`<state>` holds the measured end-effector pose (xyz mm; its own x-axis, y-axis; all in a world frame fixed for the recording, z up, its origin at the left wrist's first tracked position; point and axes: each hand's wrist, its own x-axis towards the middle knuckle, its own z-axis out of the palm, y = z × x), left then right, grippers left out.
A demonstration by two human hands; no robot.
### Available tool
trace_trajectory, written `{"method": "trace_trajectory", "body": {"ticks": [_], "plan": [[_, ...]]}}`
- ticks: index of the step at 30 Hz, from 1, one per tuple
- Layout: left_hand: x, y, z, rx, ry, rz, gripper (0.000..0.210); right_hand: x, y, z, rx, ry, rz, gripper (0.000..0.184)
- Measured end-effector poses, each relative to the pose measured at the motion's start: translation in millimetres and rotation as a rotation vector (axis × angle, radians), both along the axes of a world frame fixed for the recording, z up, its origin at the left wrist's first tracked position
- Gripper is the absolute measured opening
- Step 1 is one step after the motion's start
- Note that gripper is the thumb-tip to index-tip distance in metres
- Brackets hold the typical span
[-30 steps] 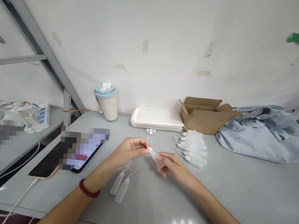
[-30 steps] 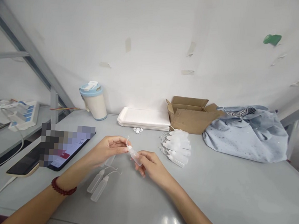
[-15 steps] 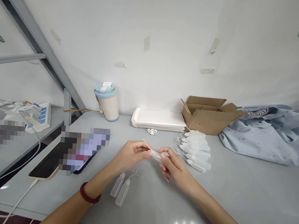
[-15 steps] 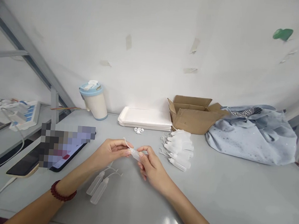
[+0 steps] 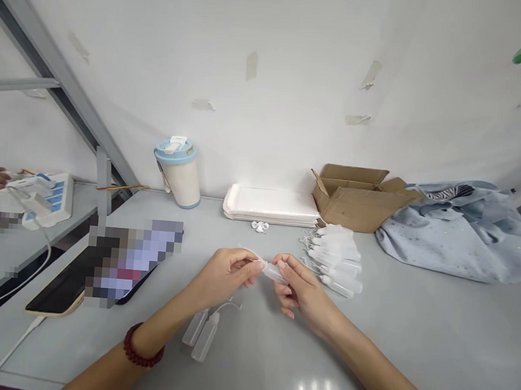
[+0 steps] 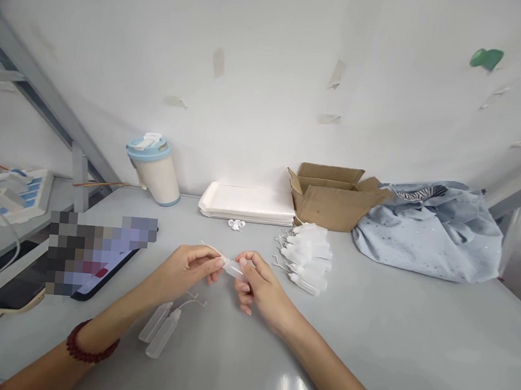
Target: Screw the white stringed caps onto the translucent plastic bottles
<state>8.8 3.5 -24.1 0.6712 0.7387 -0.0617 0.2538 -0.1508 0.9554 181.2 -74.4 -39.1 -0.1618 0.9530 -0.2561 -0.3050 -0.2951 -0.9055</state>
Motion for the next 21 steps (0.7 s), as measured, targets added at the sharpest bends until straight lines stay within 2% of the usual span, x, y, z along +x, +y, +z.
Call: {"method": "trace_trajectory", "body": {"ticks": [2, 5, 9, 11, 14, 16, 18, 21], "plan": [[0, -1, 1.8, 0.020, -0.039, -0.029, 0.020, 1, 1, 1.5, -0.038, 0.045, 0.001, 0.027], [0, -2, 2.8, -0.009, -0.053, -0.044, 0.024, 1, 2, 3.2, -0.082, 0.101, 0.010, 0.026], [2, -3, -0.2, 0.007, -0.012, 0.017, 0.025, 0, 1, 0.9, -0.030, 0.036, 0.022, 0.028], [4, -3, -2.6, -0.006, -0.033, 0.043, 0.024, -1, 0, -1.5, 0.067, -0.135, 0.012, 0.028], [5, -2, -5.1, -0.078, -0.086, 0.060, 0.026, 0, -2, -3.6, 0.302, -0.561, -0.090, 0.025], [6, -3, -5.9, -0.108, -0.109, 0.038, 0.027, 1, -3, -3.3, 0.395, -0.732, -0.144, 0.021], [6, -6, -6.2, -0.082, -0.116, 0.017, 0.024, 3, -2, -2.2, 0.379, -0.691, -0.134, 0.024], [8, -14, -6.2, 0.073, -0.116, 0.041, 0.016, 4, 1, -0.7, 0.244, -0.401, -0.068, 0.036]]}}
